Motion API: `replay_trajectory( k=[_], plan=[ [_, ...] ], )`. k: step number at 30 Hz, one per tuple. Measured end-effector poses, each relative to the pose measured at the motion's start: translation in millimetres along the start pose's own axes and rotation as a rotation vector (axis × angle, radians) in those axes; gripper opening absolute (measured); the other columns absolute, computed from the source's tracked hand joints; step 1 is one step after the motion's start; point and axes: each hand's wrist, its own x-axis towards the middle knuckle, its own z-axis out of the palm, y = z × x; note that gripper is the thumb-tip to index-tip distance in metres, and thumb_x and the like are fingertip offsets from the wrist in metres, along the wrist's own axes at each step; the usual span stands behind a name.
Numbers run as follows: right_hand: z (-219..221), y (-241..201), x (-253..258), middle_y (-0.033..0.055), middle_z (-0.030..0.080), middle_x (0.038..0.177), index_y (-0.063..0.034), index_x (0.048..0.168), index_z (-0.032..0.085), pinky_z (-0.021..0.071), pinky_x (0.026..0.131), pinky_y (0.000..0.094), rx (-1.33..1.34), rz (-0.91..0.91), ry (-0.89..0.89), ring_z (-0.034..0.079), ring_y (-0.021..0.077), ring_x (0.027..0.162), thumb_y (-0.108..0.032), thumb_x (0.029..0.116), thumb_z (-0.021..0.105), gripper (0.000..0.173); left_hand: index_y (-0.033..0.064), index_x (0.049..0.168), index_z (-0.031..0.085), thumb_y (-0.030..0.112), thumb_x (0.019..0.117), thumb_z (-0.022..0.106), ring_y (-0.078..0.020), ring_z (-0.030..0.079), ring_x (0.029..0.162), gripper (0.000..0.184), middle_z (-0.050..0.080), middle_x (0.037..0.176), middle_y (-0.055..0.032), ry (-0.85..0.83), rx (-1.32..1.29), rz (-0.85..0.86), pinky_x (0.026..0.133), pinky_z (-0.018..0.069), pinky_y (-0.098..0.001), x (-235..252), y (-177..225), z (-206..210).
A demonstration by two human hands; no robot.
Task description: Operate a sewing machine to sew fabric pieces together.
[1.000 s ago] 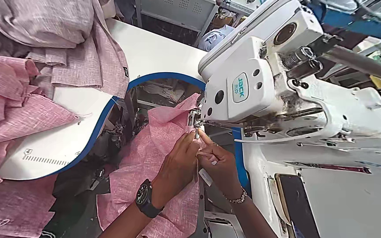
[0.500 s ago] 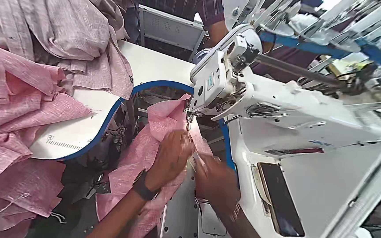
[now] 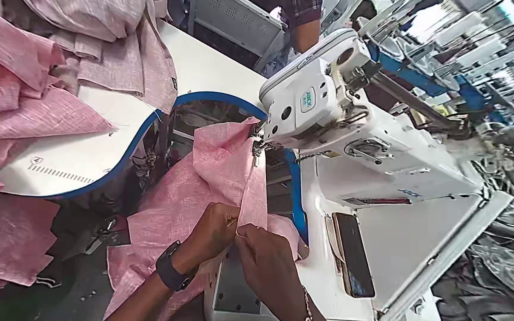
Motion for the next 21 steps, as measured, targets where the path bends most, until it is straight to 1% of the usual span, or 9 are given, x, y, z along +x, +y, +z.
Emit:
replay_trajectory(
  k=[2, 9, 12, 14, 15, 16, 18, 19, 21],
  plan=[
    [-1, 6, 10, 0.0021, 0.056, 0.055, -0.0063, 0.08, 0.07, 0.0442, 0.044, 0.0295, 0.006, 0.046, -0.057, 0.057, 0.0142, 0.048, -0.017, 0.0883, 0.058, 0.018, 0.0075, 0.065, 0.064, 0.01, 0.0905, 0.062, 0.0058, 0.047, 0.053, 0.026, 0.055, 0.058, 0.0091, 0.021, -0.093, 0.007, 0.051, 0.0375, -0.0177, 12, -8, 0],
    [-4, 20, 40, 0.0034, 0.054, 0.053, -0.0057, 0.075, 0.066, 0.044, 0.044, 0.0354, -0.165, 0.07, -0.07, 0.058, 0.0192, 0.048, -0.018, 0.0881, 0.057, 0.02, 0.0089, 0.063, 0.059, 0.008, 0.0917, 0.057, 0.0011, 0.042, 0.051, 0.028, 0.047, 0.055, 0.0092, 0.044, -0.126, -0.003, 0.05, 0.0352, -0.0214, 50, -14, 2],
    [-7, 21, 33, 0.0036, 0.054, 0.052, -0.0054, 0.073, 0.067, 0.0438, 0.041, 0.0359, -0.249, 0.044, -0.009, 0.058, 0.0196, 0.045, -0.018, 0.0883, 0.056, 0.022, 0.0015, 0.081, 0.067, 0.012, 0.0944, 0.06, -0.0099, 0.05, 0.055, 0.019, 0.054, 0.062, -0.0016, -0.067, -0.007, -0.019, 0.055, 0.0416, -0.0307, 33, 1, -7],
    [-5, 19, 26, 0.0028, 0.054, 0.052, -0.007, 0.073, 0.066, 0.043, 0.039, 0.0342, -0.309, -0.004, 0.01, 0.058, 0.0185, 0.044, -0.018, 0.088, 0.055, 0.022, 0.0019, 0.1, 0.076, 0.017, 0.0966, 0.059, -0.0068, 0.057, 0.059, 0.022, 0.066, 0.07, -0.0027, -0.1, -0.023, -0.035, 0.058, 0.0473, -0.028, 12, 3, -7],
    [-2, 18, 24, 0.0042, 0.055, 0.053, -0.0058, 0.073, 0.066, 0.0436, 0.038, 0.035, -0.331, -0.014, 0.002, 0.059, 0.0201, 0.044, -0.016, 0.088, 0.055, 0.021, 0.0032, 0.102, 0.076, 0.018, 0.0984, 0.058, -0.0041, 0.058, 0.061, 0.024, 0.068, 0.072, -0.0013, -0.11, -0.054, -0.048, 0.059, 0.0487, -0.0256, 5, 1, -6],
    [0, 16, 24, 0.0058, 0.055, 0.053, -0.0042, 0.074, 0.067, 0.0441, 0.038, 0.036, -0.349, -0.016, -0.011, 0.06, 0.022, 0.044, -0.013, 0.087, 0.056, 0.019, 0.0037, 0.098, 0.075, 0.02, 0.0999, 0.056, -0.0016, 0.057, 0.06, 0.024, 0.066, 0.071, 0.0009, -0.103, -0.094, -0.044, 0.059, 0.0473, -0.0231, 3, -3, -5],
    [-1, 14, 35, 0.0098, 0.058, 0.056, -0.001, 0.077, 0.068, 0.0479, 0.042, 0.0402, -0.375, 0.014, -0.073, 0.064, 0.0275, 0.049, -0.009, 0.0863, 0.059, 0.015, 0.0048, 0.09, 0.071, 0.018, 0.1016, 0.053, 0.0012, 0.053, 0.059, 0.025, 0.06, 0.067, 0.0053, -0.084, -0.185, -0.003, 0.057, 0.0445, -0.0197, 15, -12, -5],
    [-5, 12, 42, 0.0133, 0.062, 0.061, 0.0012, 0.082, 0.069, 0.0509, 0.047, 0.044, -0.369, 0.065, -0.15, 0.068, 0.0319, 0.055, -0.008, 0.0897, 0.059, 0.015, 0.0048, 0.088, 0.07, 0.017, 0.1031, 0.052, 0.001, 0.052, 0.059, 0.026, 0.059, 0.067, 0.0059, -0.072, -0.218, 0.013, 0.057, 0.0438, -0.0197, 22, -15, -4],
    [-10, 11, 53, 0.0194, 0.068, 0.073, 0.0042, 0.093, 0.07, 0.0541, 0.06, 0.0503, -0.335, 0.179, -0.289, 0.072, 0.0385, 0.071, -0.008, 0.0959, 0.056, 0.018, 0.0041, 0.091, 0.071, 0.014, 0.1042, 0.05, 0.0006, 0.054, 0.06, 0.027, 0.061, 0.07, 0.0053, -0.022, -0.233, 0.023, 0.058, 0.0456, -0.0197, 33, -19, 0]
  ],
)
